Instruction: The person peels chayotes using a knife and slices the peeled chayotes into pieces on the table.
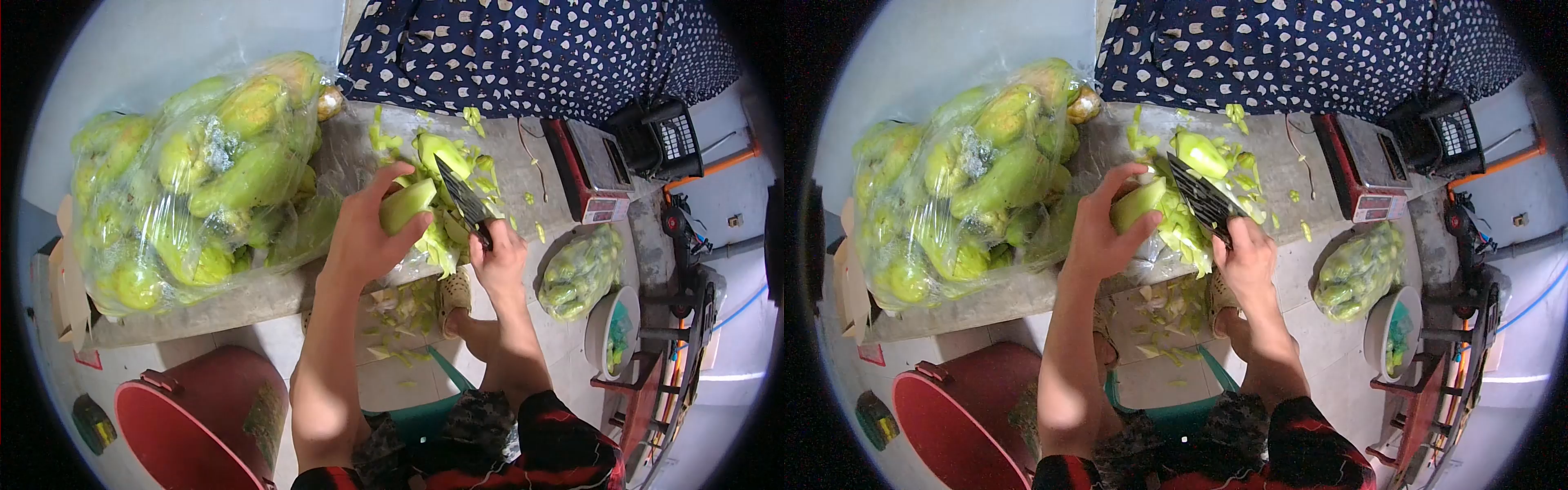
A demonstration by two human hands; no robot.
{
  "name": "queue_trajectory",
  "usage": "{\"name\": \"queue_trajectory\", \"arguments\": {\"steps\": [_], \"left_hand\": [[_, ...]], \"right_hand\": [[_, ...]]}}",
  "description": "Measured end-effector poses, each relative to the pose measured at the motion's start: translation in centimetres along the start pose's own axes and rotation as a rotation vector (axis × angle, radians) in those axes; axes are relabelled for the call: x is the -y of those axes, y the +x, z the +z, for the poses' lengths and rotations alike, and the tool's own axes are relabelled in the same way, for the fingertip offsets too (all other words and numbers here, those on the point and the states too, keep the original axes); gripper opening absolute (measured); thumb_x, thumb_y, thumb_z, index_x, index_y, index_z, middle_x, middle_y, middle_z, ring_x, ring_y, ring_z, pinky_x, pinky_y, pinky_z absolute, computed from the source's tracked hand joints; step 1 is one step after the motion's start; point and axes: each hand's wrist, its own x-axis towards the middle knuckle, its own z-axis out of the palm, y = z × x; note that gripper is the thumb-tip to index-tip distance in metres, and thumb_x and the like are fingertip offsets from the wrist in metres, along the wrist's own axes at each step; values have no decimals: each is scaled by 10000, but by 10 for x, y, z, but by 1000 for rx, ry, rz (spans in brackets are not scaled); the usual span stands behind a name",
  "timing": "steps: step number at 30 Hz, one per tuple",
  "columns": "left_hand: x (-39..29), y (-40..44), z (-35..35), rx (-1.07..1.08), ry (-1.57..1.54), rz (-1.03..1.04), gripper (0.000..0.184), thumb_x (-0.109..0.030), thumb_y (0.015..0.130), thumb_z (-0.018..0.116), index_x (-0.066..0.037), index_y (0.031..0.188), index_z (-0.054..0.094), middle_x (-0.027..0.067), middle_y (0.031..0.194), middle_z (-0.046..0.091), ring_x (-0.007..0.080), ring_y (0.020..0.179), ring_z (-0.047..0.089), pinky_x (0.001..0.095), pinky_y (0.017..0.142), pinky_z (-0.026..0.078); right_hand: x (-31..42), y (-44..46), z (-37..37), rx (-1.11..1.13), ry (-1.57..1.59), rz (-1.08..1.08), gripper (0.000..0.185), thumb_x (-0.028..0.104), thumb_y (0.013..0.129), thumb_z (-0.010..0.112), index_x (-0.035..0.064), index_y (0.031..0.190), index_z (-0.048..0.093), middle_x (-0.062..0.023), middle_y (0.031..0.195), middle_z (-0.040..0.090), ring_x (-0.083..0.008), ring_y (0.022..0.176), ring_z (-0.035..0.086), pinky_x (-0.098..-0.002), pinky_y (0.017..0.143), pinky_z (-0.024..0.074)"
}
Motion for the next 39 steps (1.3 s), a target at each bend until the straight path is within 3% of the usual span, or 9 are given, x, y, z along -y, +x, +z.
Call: {"name": "queue_trajectory", "arguments": {"steps": [3,6,8,12,21,32,34,39], "left_hand": [[1,-3,-1,112,185,-22,645,-206,776,745,-140,1365,490,167,924,678,353,857,672,399,789,532],[5,-6,7,134,395,157,704,-209,767,743,-180,1406,448,175,931,676,382,897,655,449,788,528],[0,-9,11,297,465,70,733,-228,755,745,-200,1422,442,179,934,669,396,895,643,481,778,520],[-4,-18,28,410,574,73,768,-285,777,716,-254,1473,393,168,916,657,378,874,647,458,775,535],[-5,-14,35,397,792,-84,837,-291,785,719,-384,1504,302,193,877,657,386,813,667,480,726,556],[15,-6,17,301,861,-295,928,-337,787,734,-352,1545,199,167,873,648,368,825,675,467,695,553],[12,-4,16,312,864,-319,913,-332,805,707,-244,1550,186,225,866,680,414,832,671,510,736,544],[15,-4,15,247,730,-377,918,-334,800,708,-199,1548,195,226,866,668,417,837,663,513,725,538]], "right_hand": [[4,5,-2,13,-44,32,268,58,721,746,53,911,557,-108,726,593,-314,634,616,-404,569,488],[9,8,-4,43,-55,73,305,67,685,750,65,912,546,-101,735,591,-323,654,615,-421,579,489],[9,7,-4,54,-50,100,308,69,664,748,75,882,531,-99,735,583,-330,660,608,-431,574,482],[5,6,-3,86,-138,112,341,58,663,763,71,942,566,-65,723,608,-290,649,626,-394,595,497],[7,1,-7,54,-200,35,296,45,653,760,75,910,616,-82,757,641,-289,674,638,-391,603,504],[6,-14,-12,113,-158,-12,265,33,656,749,68,887,623,-94,741,633,-293,674,638,-392,605,508],[2,-15,-12,132,-171,45,272,18,655,740,65,894,618,-93,742,634,-292,673,639,-389,606,509],[-2,-17,-10,112,-137,89,298,14,654,738,66,919,612,-92,746,634,-296,676,638,-392,610,508]]}}
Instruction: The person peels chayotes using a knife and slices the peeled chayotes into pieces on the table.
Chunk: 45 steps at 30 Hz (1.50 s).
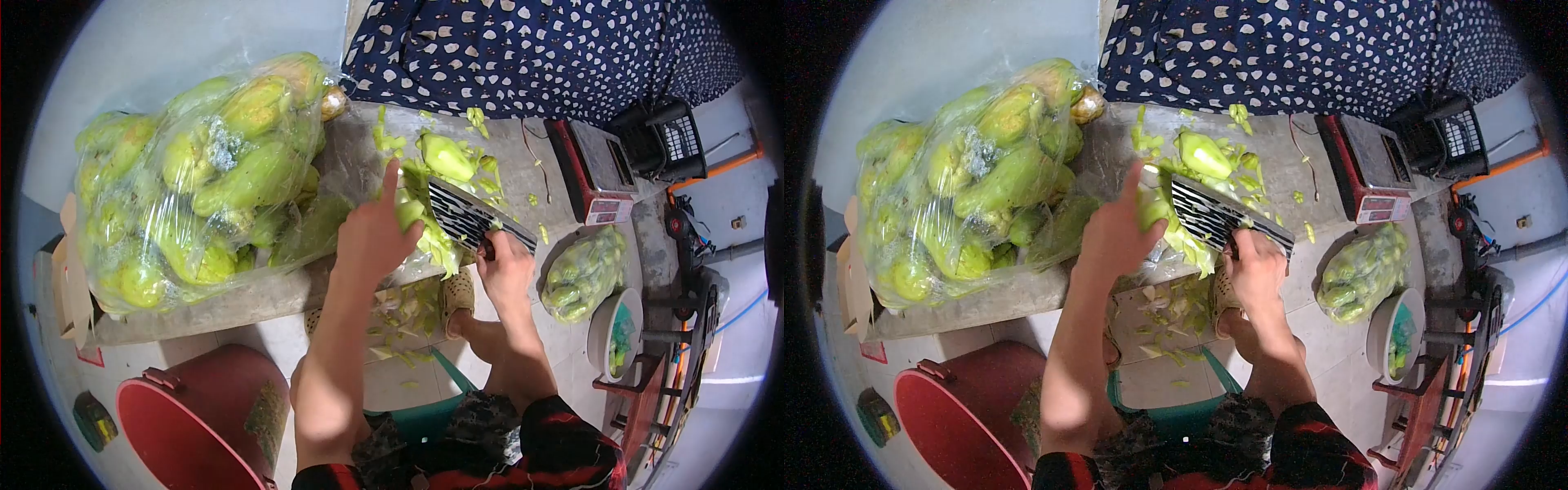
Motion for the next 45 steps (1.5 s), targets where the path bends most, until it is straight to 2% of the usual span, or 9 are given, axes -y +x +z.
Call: {"name": "queue_trajectory", "arguments": {"steps": [10,14,19,22,30,33,35,41,45], "left_hand": [[-22,-25,13,159,28,330,847,-302,798,703,-316,1523,266,204,868,667,414,772,660,492,690,545],[-27,-33,40,34,-31,512,843,-300,791,703,-353,1516,277,193,841,665,383,764,672,478,675,557],[-35,-25,19,239,103,255,799,-281,774,721,-391,1480,364,156,838,645,367,784,669,471,659,549],[-23,-17,22,58,121,252,848,-295,781,710,-447,1494,277,195,810,662,370,797,685,485,724,560],[8,-1,19,106,53,11,796,-305,837,687,-281,1521,281,202,1006,679,358,860,692,482,752,553],[21,7,30,-131,-465,167,741,-317,862,676,-250,1506,315,188,974,681,337,821,696,466,692,561],[0,4,-3,328,-1189,-311,686,-346,896,645,-216,1493,333,204,992,668,353,834,686,474,621,564],[13,3,-8,755,-1987,-108,725,-527,914,500,-158,1508,306,287,1076,631,468,845,650,513,556,560],[9,0,-7,794,-2152,-49,797,-576,909,453,-112,1526,256,295,1099,630,483,849,642,499,551,555]], "right_hand": [[0,6,3,32,-27,171,366,45,653,768,87,981,611,-92,769,653,-304,704,654,-400,627,512],[-2,7,0,24,-45,170,382,51,646,781,86,987,613,-83,774,660,-294,705,660,-397,631,516],[-8,2,3,6,-19,135,364,42,637,785,82,963,627,-72,758,647,-280,704,656,-387,632,516],[-5,-1,-1,10,-30,123,354,36,634,786,81,948,630,-69,756,641,-273,704,654,-383,634,517],[-5,-7,-2,-6,30,143,402,16,613,803,77,968,626,-73,772,655,-275,711,659,-378,641,518],[-5,-6,0,9,47,150,407,8,615,804,72,974,624,-76,761,652,-273,704,659,-373,644,519],[-5,-6,0,29,68,162,405,5,619,802,68,976,622,-76,753,648,-271,699,658,-370,645,519],[-4,-5,2,34,169,284,394,-4,632,796,51,976,614,-87,739,637,-264,683,649,-366,640,515],[-3,-4,2,-56,117,172,404,-9,616,791,53,974,615,-90,760,631,-277,701,643,-370,642,509]]}}
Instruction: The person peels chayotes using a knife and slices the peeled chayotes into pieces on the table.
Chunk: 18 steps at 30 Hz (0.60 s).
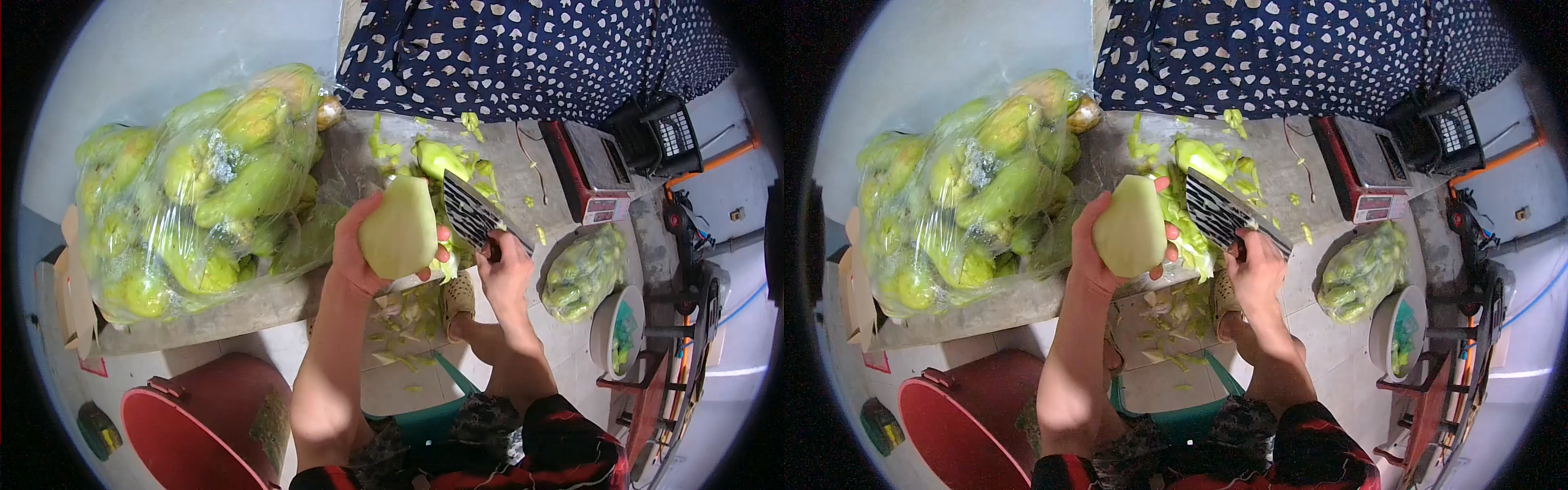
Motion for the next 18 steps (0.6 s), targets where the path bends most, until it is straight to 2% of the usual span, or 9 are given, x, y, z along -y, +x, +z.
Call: {"name": "queue_trajectory", "arguments": {"steps": [1,4,6,8,9,11,18], "left_hand": [[1,0,0,-1,-22,12,816,-579,911,452,-94,1530,234,298,1106,629,481,861,640,489,550,551],[5,1,-2,51,-57,50,854,-591,912,444,-77,1543,184,294,1098,635,471,870,640,472,545,543],[8,3,-4,106,-71,72,873,-600,912,438,-78,1551,155,287,1083,643,463,869,642,464,541,538],[11,3,-8,309,-295,78,802,-577,921,434,-117,1538,209,330,1133,604,515,931,625,537,617,564],[12,4,-9,310,-295,76,802,-577,921,434,-117,1538,209,330,1133,604,515,931,625,537,617,564],[15,5,-9,374,-313,114,879,-603,904,441,-98,1557,138,325,1123,611,510,897,628,527,598,556],[28,5,-2,413,-309,108,938,-626,889,444,-76,1562,89,323,1106,618,499,825,633,498,545,533]], "right_hand": [[1,1,-1,-41,-19,-92,405,-10,611,787,55,972,615,-90,770,629,-283,710,640,-372,643,507],[6,3,0,-101,-52,-184,402,-20,608,767,61,971,615,-88,784,626,-291,720,635,-377,644,503],[7,2,1,-96,-40,-180,394,-28,612,752,60,970,613,-91,790,629,-295,716,633,-381,644,503],[6,3,2,-90,-25,-179,387,-36,616,737,58,970,611,-95,796,633,-299,713,631,-385,644,503],[4,3,3,-132,-39,-221,378,-46,617,723,52,963,607,-101,806,636,-303,716,629,-387,646,504],[3,6,3,-176,-55,-263,369,-55,617,709,46,956,604,-108,817,639,-308,719,626,-389,648,504],[1,13,0,-225,-79,-314,361,-77,608,683,27,940,585,-123,827,630,-310,752,608,-388,656,496]]}}
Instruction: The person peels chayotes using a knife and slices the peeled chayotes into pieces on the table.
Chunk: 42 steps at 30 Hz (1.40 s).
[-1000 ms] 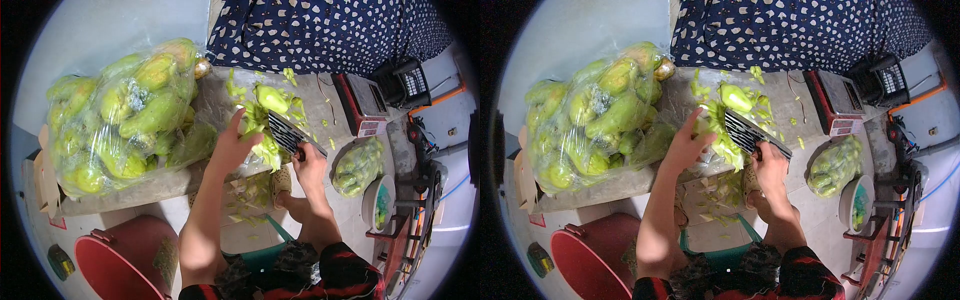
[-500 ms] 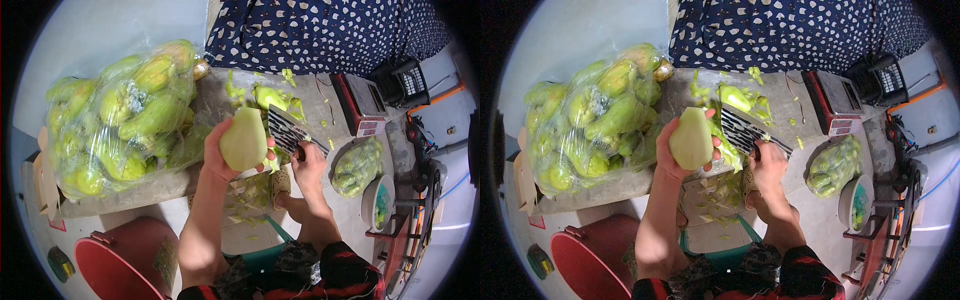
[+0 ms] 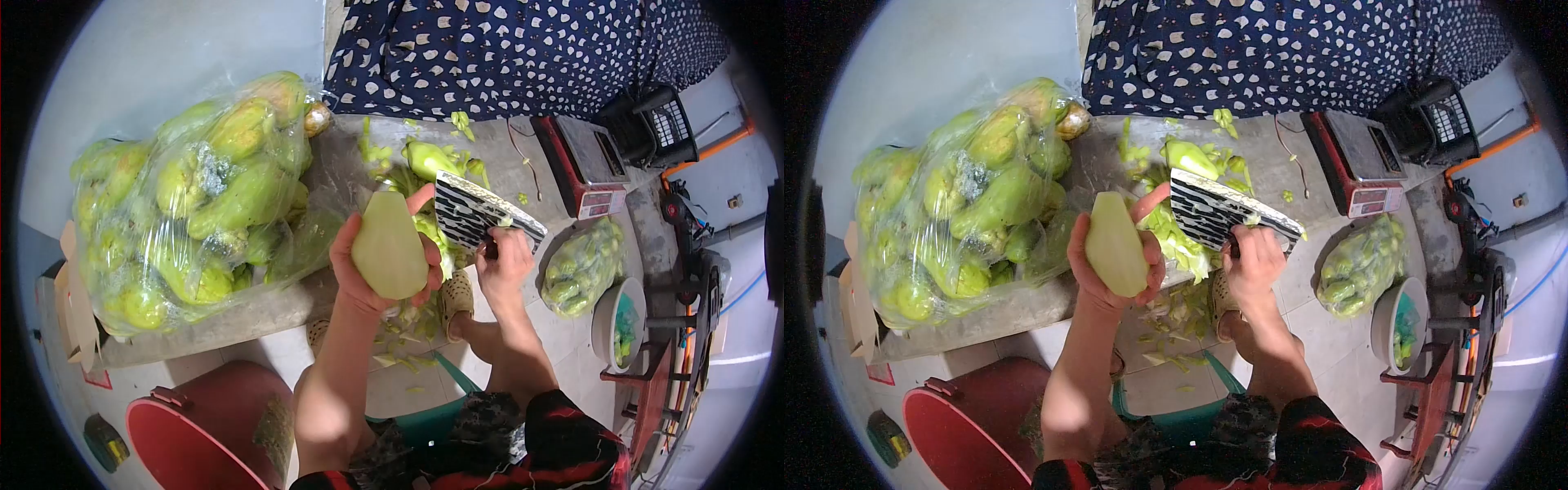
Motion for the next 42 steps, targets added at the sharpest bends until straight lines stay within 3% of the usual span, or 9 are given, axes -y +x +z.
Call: {"name": "queue_trajectory", "arguments": {"steps": [6,15,17,20,25,30,36,38,42], "left_hand": [[3,1,2,3,-33,15,948,-628,893,434,-67,1561,65,333,1089,618,501,821,637,500,526,529],[7,-2,3,-41,-75,-24,897,-626,898,425,-156,1574,68,366,1100,597,532,889,630,536,556,544],[7,-3,8,-190,204,-28,1005,-651,891,429,-41,1553,-18,326,1012,628,462,774,654,429,416,481],[5,-6,12,-251,270,-59,1030,-648,878,449,-28,1549,-28,330,992,634,458,752,660,430,424,488],[-1,-1,17,-119,220,-82,1099,-654,846,482,-15,1536,-86,323,936,650,437,705,671,434,418,489],[-9,-3,22,-96,269,-119,1134,-654,834,498,-9,1526,-126,328,917,651,436,714,680,441,430,505],[-16,-4,27,-82,313,-191,1121,-553,813,584,-55,1545,-104,347,946,649,457,780,683,443,497,544],[-18,-4,29,-157,514,-267,1124,-455,769,666,-123,1567,-53,336,984,655,458,811,684,436,535,557],[-17,-4,30,-209,536,-349,1051,-273,788,681,-179,1580,-2,299,1031,657,398,842,704,387,585,582]], "right_hand": [[-5,2,0,-36,-9,-50,371,-80,595,685,13,940,587,-121,800,614,-306,729,593,-383,641,485],[-3,3,1,-38,-29,-106,335,-35,571,705,43,884,611,-82,736,589,-268,695,579,-367,595,466],[-3,4,1,-46,-24,-118,320,16,576,725,65,873,615,-58,719,573,-251,689,567,-365,577,448],[-4,4,1,-36,62,-141,292,-14,577,695,61,844,603,-66,714,571,-261,669,564,-367,567,453],[-11,-7,11,-126,275,185,326,-81,544,667,40,833,576,-83,721,583,-253,617,566,-332,559,457],[-15,-11,11,-98,271,211,346,-67,549,712,41,845,569,-80,717,578,-221,600,561,-310,544,443],[-7,-9,10,-88,343,199,276,35,696,795,31,898,607,-59,673,547,-178,560,517,-285,530,425],[2,-10,4,-22,393,350,182,106,821,772,14,899,636,-46,624,523,-140,515,463,-266,504,401],[7,-4,0,-10,466,221,138,108,877,730,0,860,647,-41,594,509,-116,492,425,-259,475,372]]}}
